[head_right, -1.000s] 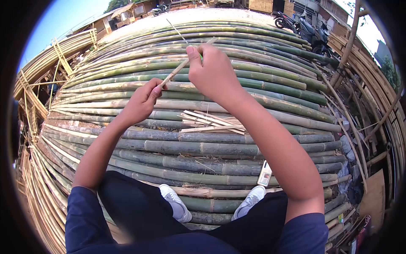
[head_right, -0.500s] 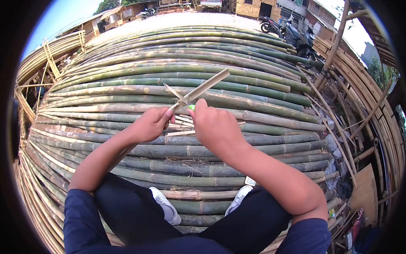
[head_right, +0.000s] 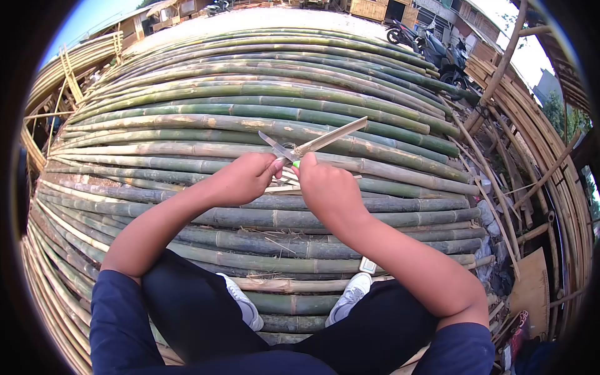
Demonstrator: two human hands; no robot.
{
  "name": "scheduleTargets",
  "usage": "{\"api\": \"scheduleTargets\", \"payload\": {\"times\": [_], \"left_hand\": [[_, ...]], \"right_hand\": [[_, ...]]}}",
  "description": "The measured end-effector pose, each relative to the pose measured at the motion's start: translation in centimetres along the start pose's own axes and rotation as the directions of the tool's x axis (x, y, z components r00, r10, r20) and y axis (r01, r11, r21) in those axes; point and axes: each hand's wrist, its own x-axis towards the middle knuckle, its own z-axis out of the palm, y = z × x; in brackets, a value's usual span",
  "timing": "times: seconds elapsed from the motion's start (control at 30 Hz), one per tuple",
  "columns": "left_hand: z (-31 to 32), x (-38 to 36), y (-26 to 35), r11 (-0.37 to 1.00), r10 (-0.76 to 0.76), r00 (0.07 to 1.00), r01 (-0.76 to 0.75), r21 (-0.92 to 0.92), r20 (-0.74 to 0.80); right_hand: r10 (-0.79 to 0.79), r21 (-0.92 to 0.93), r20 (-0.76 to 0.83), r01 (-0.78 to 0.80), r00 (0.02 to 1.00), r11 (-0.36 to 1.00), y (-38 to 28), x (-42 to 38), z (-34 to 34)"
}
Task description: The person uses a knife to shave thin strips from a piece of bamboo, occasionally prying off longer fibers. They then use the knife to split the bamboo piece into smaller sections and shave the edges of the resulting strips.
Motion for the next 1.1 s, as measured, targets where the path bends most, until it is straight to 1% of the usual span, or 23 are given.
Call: {"api": "scheduleTargets", "payload": {"times": [0.03,0.1,0.13,0.2,0.23,0.3,0.33,0.37,0.4,0.43,0.5,0.53,0.6,0.63,0.67,0.77,0.83,0.87,0.9,0.97,1.0,1.03,1.1], "left_hand": [[0.4,0.1,-0.8,1.000,-0.002,1.000,0.002,-0.002,0.000],[0.8,0.1,-1.4,0.989,0.119,0.986,-0.107,0.102,-0.120],[0.7,0.0,-1.2,0.990,0.115,0.986,-0.103,0.096,-0.118],[0.2,0.1,-0.4,0.998,-0.014,0.999,0.016,0.063,-0.039],[0.3,0.3,-0.6,0.998,-0.009,0.999,0.012,0.066,-0.042],[1.0,0.1,-1.0,0.986,0.070,0.996,-0.061,0.156,-0.056],[1.0,0.1,-0.9,0.986,0.067,0.996,-0.058,0.157,-0.057],[0.8,0.1,-0.6,0.995,0.010,1.000,-0.009,0.096,-0.008],[0.9,0.0,-0.3,0.999,-0.045,0.998,0.043,0.033,0.050],[1.2,0.3,-1.0,0.998,-0.048,0.998,0.046,0.035,0.051],[1.5,0.8,-2.1,0.981,0.000,1.000,0.002,0.193,-0.008],[1.5,0.4,-2.0,0.993,-0.068,0.997,0.066,0.100,0.019],[1.0,-0.2,-1.5,0.994,-0.060,0.998,0.057,0.093,0.033],[0.9,-0.4,-1.5,0.995,-0.050,0.997,0.045,0.085,0.052],[0.8,-0.3,-2.4,0.980,-0.120,0.992,0.124,0.153,-0.031],[0.1,-0.2,-4.0,0.976,-0.112,0.990,0.125,0.176,-0.083],[-0.3,-1.1,-1.9,0.985,-0.093,0.994,0.100,0.141,-0.059],[-0.5,-1.3,-0.9,0.993,-0.072,0.997,0.074,0.090,-0.024],[-0.6,-1.3,-0.5,0.998,-0.050,0.999,0.050,0.037,0.007],[-0.1,-0.9,-0.7,0.996,-0.055,0.999,0.055,0.074,-0.004],[0.2,-0.9,-0.5,0.995,-0.067,0.998,0.066,0.078,0.008],[0.4,-0.8,-0.3,0.994,-0.080,0.997,0.078,0.082,0.021],[0.8,-0.8,0.1,0.992,-0.062,0.998,0.058,0.110,0.031]], "right_hand": [[-0.001,0.000,0.002,0.001,1.000,1.000,-0.7,-0.3,-0.1],[-0.117,-0.006,-0.081,0.117,0.990,0.993,-1.5,-0.9,-0.8],[0.020,-0.029,0.002,-0.020,1.000,0.999,-0.5,-0.3,-0.2],[0.031,-0.009,0.013,-0.031,0.999,0.999,-0.2,-0.3,0.5],[0.029,0.011,0.010,-0.030,1.000,0.999,0.0,-0.1,0.7],[0.028,0.023,0.013,-0.028,1.000,0.999,0.2,-0.2,1.2],[0.018,0.031,0.012,-0.018,1.000,0.999,0.3,-0.2,1.4],[0.011,0.044,0.010,-0.012,1.000,0.999,0.3,-0.2,1.5],[-0.011,-0.012,0.036,0.011,0.999,1.000,0.5,0.2,1.1],[-0.011,-0.009,0.036,0.012,0.999,1.000,0.0,0.0,0.8],[-0.023,0.003,0.009,0.023,1.000,1.000,-1.7,-0.5,0.1],[-0.027,0.003,0.010,0.027,1.000,1.000,-0.9,-0.2,0.6],[0.114,0.022,-0.047,-0.113,0.992,0.993,1.2,0.6,1.1],[0.121,0.022,-0.043,-0.120,0.992,0.993,1.3,0.2,0.8],[0.131,0.052,-0.040,-0.129,0.991,0.990,1.3,-0.1,0.2],[0.074,0.097,-0.043,-0.070,0.996,0.993,0.4,-0.7,-1.0],[0.036,0.049,0.039,-0.038,0.999,0.998,1.1,-0.7,-0.1],[0.073,0.078,-0.021,-0.071,0.997,0.994,2.2,-0.2,0.6],[0.079,0.078,-0.020,-0.077,0.997,0.994,2.1,-0.1,0.6],[0.187,0.234,0.006,-0.183,0.982,0.955,1.5,0.4,0.6],[0.174,0.378,-0.037,-0.148,0.984,0.914,1.0,0.3,0.1],[0.176,0.377,-0.038,-0.150,0.984,0.914,0.7,0.2,-0.7],[0.182,0.511,-0.057,-0.128,0.982,0.850,0.3,0.2,-2.4]]}}
